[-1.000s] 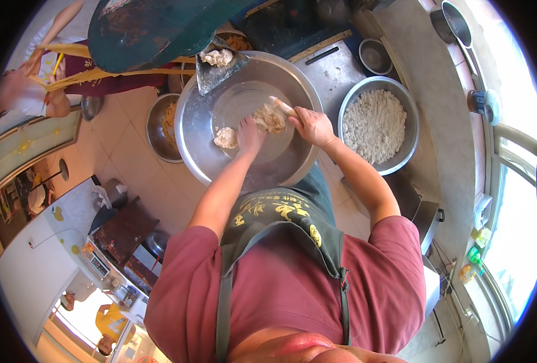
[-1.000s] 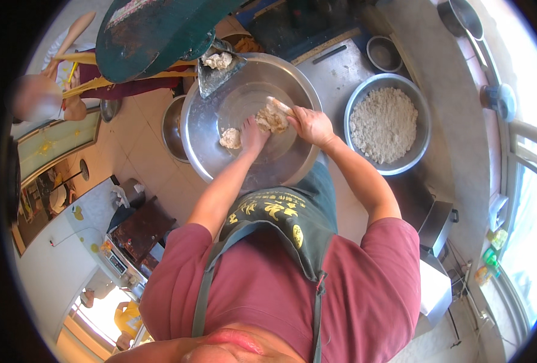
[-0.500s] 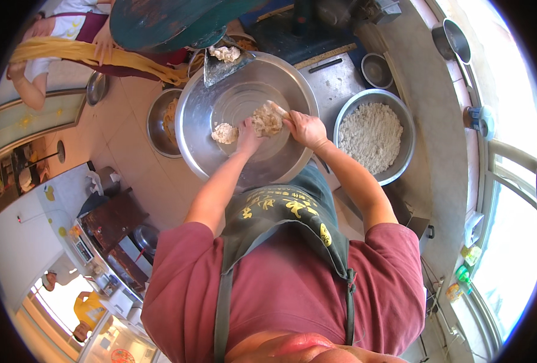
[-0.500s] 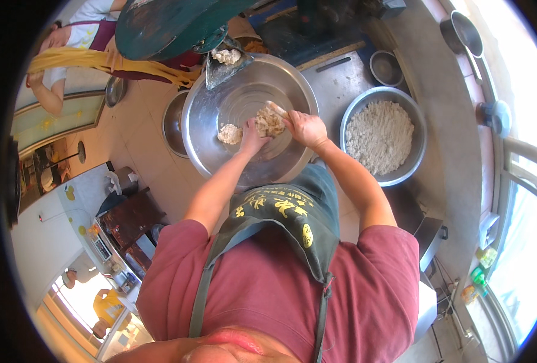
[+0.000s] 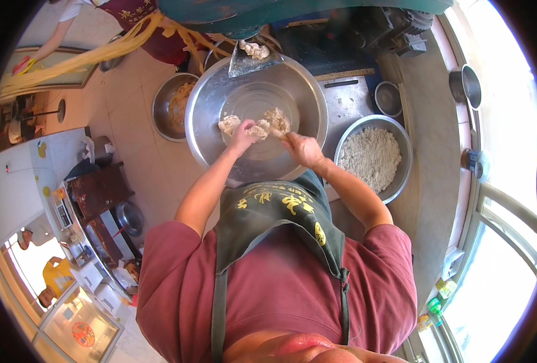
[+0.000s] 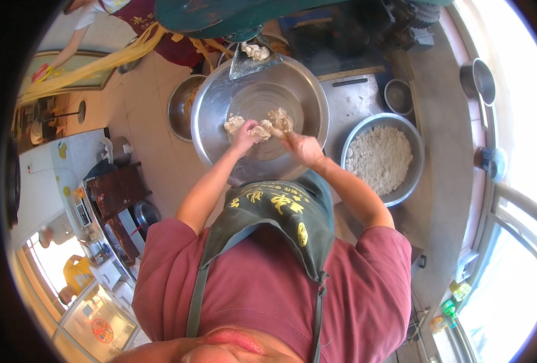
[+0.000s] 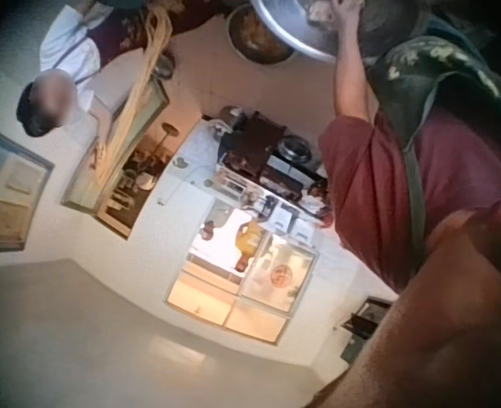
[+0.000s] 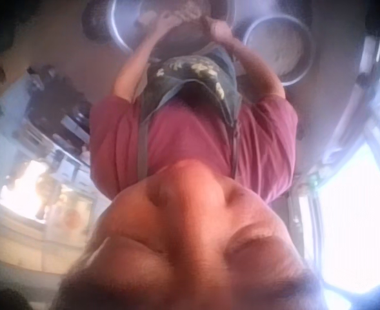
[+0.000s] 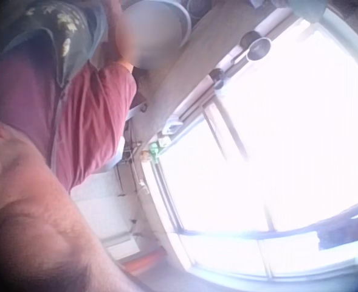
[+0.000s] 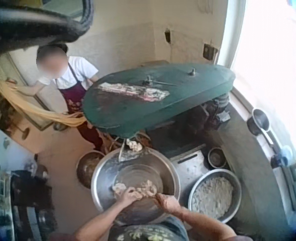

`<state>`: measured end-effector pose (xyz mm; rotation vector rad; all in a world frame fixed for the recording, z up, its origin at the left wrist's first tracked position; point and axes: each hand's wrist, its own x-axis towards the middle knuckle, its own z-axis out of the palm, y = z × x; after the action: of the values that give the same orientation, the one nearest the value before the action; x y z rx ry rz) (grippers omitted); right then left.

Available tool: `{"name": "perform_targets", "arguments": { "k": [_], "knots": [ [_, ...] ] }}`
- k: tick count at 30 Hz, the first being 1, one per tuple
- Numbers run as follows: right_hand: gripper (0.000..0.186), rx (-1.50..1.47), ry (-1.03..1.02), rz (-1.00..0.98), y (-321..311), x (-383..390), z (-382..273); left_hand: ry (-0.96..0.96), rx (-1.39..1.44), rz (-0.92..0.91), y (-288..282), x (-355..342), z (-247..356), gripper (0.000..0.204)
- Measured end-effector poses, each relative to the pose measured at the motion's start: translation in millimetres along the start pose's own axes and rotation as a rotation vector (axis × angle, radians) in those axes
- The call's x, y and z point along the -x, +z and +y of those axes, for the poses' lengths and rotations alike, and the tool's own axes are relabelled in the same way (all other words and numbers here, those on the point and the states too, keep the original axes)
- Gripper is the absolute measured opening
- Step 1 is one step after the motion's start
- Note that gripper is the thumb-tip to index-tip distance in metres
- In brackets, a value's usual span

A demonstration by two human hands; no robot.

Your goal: The person prepares dough by hand in a large metal basin, repeatedly folding and pressing the dough while occasionally scraping the sides of the basin with a small tool.

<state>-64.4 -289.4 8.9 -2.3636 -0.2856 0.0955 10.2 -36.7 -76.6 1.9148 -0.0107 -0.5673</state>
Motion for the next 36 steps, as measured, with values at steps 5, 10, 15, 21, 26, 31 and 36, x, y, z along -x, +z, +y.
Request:
{"name": "perform_targets", "arguments": {
  "k": [5,10,15,21,26,31,36],
  "knots": [
    [0.026,0.005,0.095,-0.080,13,-12,-19,-0.069,0.106,0.028,-4,0,5,0.043],
    [0.029,0.046,0.140,-0.106,13,-32,-19,0.035,-0.041,0.010,-16,-3,16,0.037],
    [0.025,0.111,0.182,-0.142,19,-49,-15,0.007,-0.119,0.121,-6,-13,17,0.032],
    [0.023,0.013,0.127,0.103,-40,-92,-49,0.149,-0.492,0.087,-5,-14,16,0.018],
    [0.028,0.273,0.148,0.074,-80,-171,-54,0.141,-0.696,-0.114,-1,2,-9,0.025],
    [0.034,0.469,0.137,-0.097,-73,-244,-58,0.155,-0.680,-0.198,-13,14,4,0.037],
    [0.041,0.386,0.266,0.002,-59,-245,-57,-0.030,-0.635,-0.333,-38,32,19,0.062]
  ]
}}
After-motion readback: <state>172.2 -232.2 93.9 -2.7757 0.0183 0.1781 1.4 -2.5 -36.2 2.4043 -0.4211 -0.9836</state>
